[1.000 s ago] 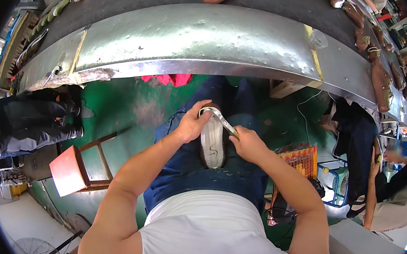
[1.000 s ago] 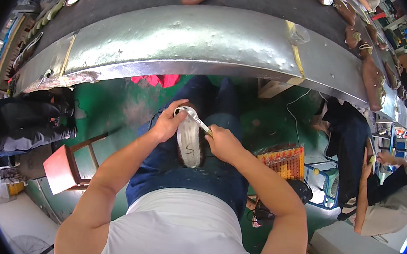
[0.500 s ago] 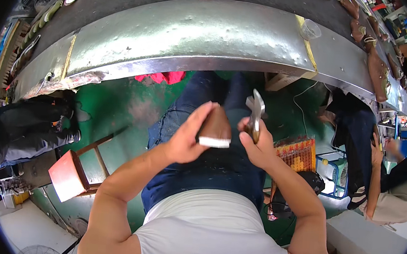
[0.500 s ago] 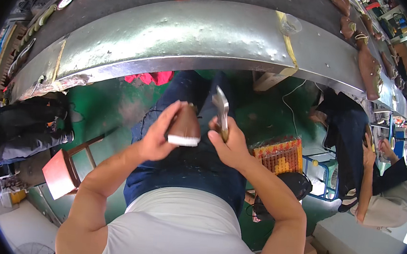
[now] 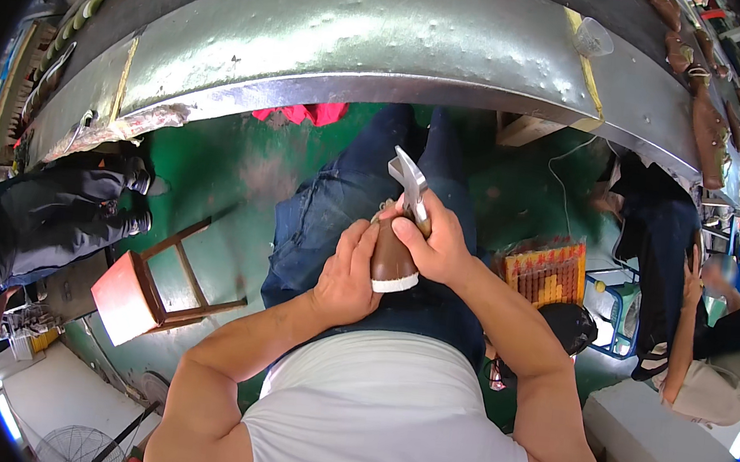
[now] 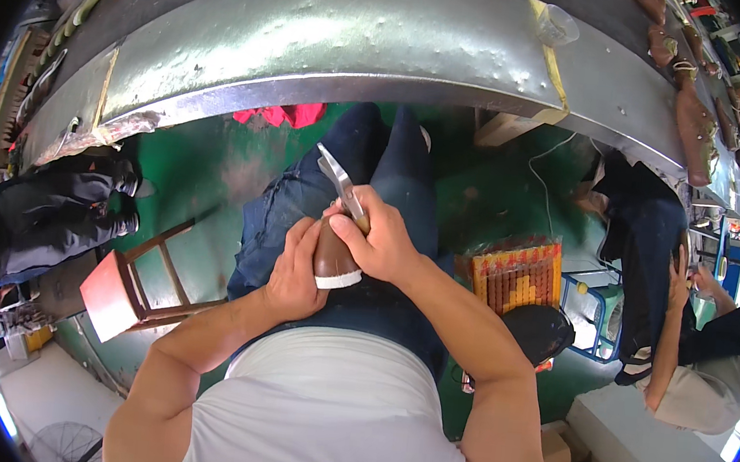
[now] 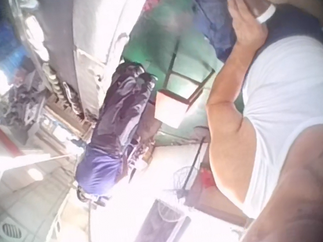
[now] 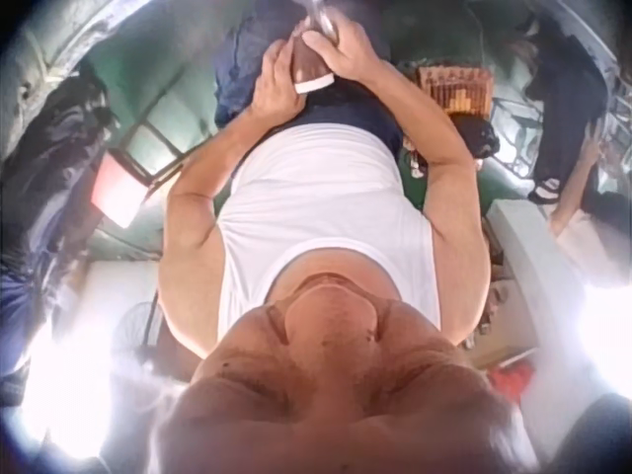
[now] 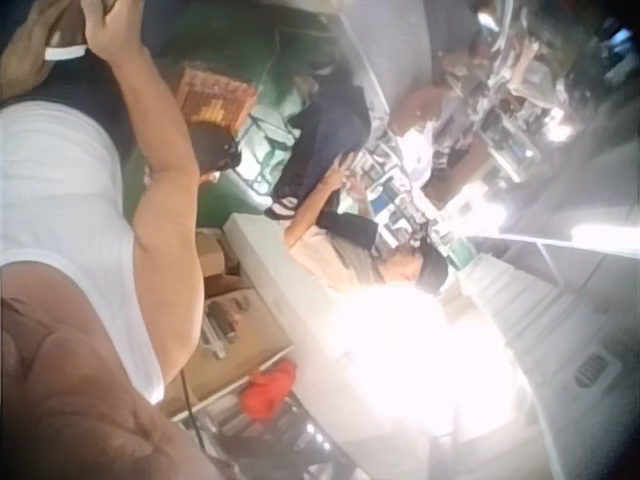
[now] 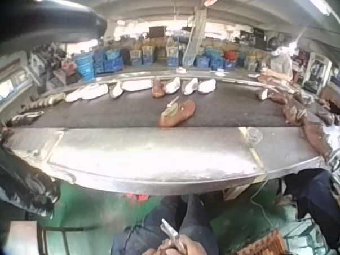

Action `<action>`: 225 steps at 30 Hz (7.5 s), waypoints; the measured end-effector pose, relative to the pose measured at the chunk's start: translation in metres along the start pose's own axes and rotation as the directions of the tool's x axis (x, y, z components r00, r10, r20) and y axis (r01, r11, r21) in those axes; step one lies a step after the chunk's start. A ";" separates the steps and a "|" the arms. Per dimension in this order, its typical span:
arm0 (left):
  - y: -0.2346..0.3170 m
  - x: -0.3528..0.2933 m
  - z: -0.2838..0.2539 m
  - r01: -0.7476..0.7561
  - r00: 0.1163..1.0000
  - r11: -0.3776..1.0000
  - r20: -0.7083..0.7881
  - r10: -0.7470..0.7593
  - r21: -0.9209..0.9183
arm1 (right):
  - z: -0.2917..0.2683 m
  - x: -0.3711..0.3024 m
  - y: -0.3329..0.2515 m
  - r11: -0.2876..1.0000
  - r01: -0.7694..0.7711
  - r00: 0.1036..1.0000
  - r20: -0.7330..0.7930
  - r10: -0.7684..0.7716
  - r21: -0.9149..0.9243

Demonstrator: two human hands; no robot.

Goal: Manually lasting a shoe by using pliers to pull and secure the upper over the last.

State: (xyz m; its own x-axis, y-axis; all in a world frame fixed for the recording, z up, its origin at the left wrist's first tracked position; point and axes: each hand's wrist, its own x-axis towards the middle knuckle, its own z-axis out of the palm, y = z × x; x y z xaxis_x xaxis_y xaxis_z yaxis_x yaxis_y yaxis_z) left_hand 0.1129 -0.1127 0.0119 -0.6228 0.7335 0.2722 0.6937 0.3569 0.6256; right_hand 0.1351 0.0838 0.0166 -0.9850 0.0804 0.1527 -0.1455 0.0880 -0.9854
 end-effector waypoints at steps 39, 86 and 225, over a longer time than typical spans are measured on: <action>-0.048 0.055 0.040 0.446 0.890 0.770 0.317 -0.327 -0.457 | -0.041 0.025 0.004 0.907 -0.364 0.881 -0.395 0.261 -0.213; -0.059 0.021 0.072 0.751 0.658 0.543 0.357 -0.663 -0.375 | -0.038 -0.046 -0.019 0.580 -0.112 0.830 0.245 0.502 -0.807; -0.037 0.031 0.063 0.351 0.800 0.936 0.532 -0.278 -0.038 | -0.115 -0.052 0.045 0.474 -0.880 0.404 0.458 0.792 -0.042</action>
State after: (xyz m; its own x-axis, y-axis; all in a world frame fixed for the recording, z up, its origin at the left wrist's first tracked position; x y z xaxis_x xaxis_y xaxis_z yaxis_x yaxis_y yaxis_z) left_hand 0.0902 -0.0671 -0.0487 -0.4991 0.7949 -0.3450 0.4168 0.5693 0.7087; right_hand 0.1905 0.1979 -0.0269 -0.5559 -0.3521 -0.7530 0.8015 0.0132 -0.5979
